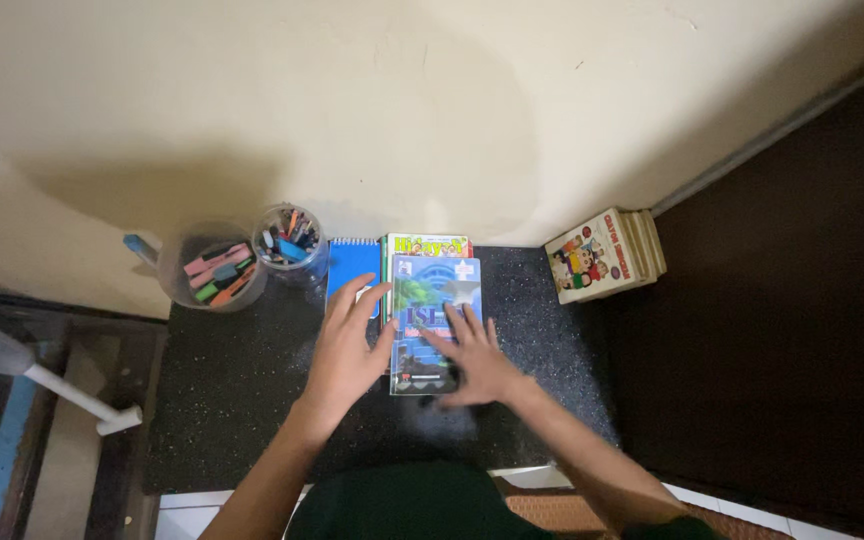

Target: The person repeatedly picks up books from a wicker chair and places them onto a countertop, stacking them one by one. The person handles several different books, moving them from the chair to the counter in a consistent sequence.

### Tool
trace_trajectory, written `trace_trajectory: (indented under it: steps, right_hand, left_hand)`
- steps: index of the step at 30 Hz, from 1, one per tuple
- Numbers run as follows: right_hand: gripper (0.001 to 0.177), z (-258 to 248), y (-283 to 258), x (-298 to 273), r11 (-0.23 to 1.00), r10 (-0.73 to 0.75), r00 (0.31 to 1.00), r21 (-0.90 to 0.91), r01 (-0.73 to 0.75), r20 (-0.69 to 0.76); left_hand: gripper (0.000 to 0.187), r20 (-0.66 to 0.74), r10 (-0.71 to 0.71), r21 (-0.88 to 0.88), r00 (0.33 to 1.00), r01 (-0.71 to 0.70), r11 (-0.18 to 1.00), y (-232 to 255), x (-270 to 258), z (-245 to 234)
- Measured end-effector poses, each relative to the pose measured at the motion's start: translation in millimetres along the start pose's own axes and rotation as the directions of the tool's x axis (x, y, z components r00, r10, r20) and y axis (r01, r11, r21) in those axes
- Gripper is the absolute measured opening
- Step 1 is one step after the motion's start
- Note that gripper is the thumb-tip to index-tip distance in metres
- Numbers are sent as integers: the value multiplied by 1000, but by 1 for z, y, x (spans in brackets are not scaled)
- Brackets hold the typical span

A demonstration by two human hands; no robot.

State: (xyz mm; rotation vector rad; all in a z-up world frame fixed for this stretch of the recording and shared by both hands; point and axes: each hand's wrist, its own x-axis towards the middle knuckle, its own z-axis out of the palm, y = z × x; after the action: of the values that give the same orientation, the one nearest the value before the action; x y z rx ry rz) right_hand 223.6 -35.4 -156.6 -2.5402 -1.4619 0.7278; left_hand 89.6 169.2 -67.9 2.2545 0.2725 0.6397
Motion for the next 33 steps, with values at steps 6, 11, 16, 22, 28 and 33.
trace_trajectory:
  steps: [6, 11, 16, 22, 28, 33]
  right_hand:
    - [132, 17, 9, 9, 990, -110, 987, -101, 98, -117]
    - [128, 21, 23, 32, 986, -165, 969, -62, 156, -185]
    - [125, 22, 34, 48, 978, -205, 943, -77, 191, -263]
    - [129, 18, 35, 49, 983, -180, 954, -91, 162, -239]
    - [125, -9, 14, 40, 998, -62, 989, -17, 60, -135]
    - [93, -53, -13, 26, 983, 46, 870, 175, 47, -491]
  left_hand:
    - [52, 22, 85, 138, 996, -87, 987, 9, 6, 4]
    - [56, 16, 135, 185, 991, -136, 973, 18, 18, -2]
    - [55, -23, 126, 138, 992, -121, 983, 24, 15, -5]
    - [56, -10, 70, 163, 998, -67, 984, 24, 4, -9]
    - [61, -7, 85, 204, 996, -81, 975, 33, 8, -16]
    - [66, -4, 136, 264, 991, -130, 956, 46, 18, -33]
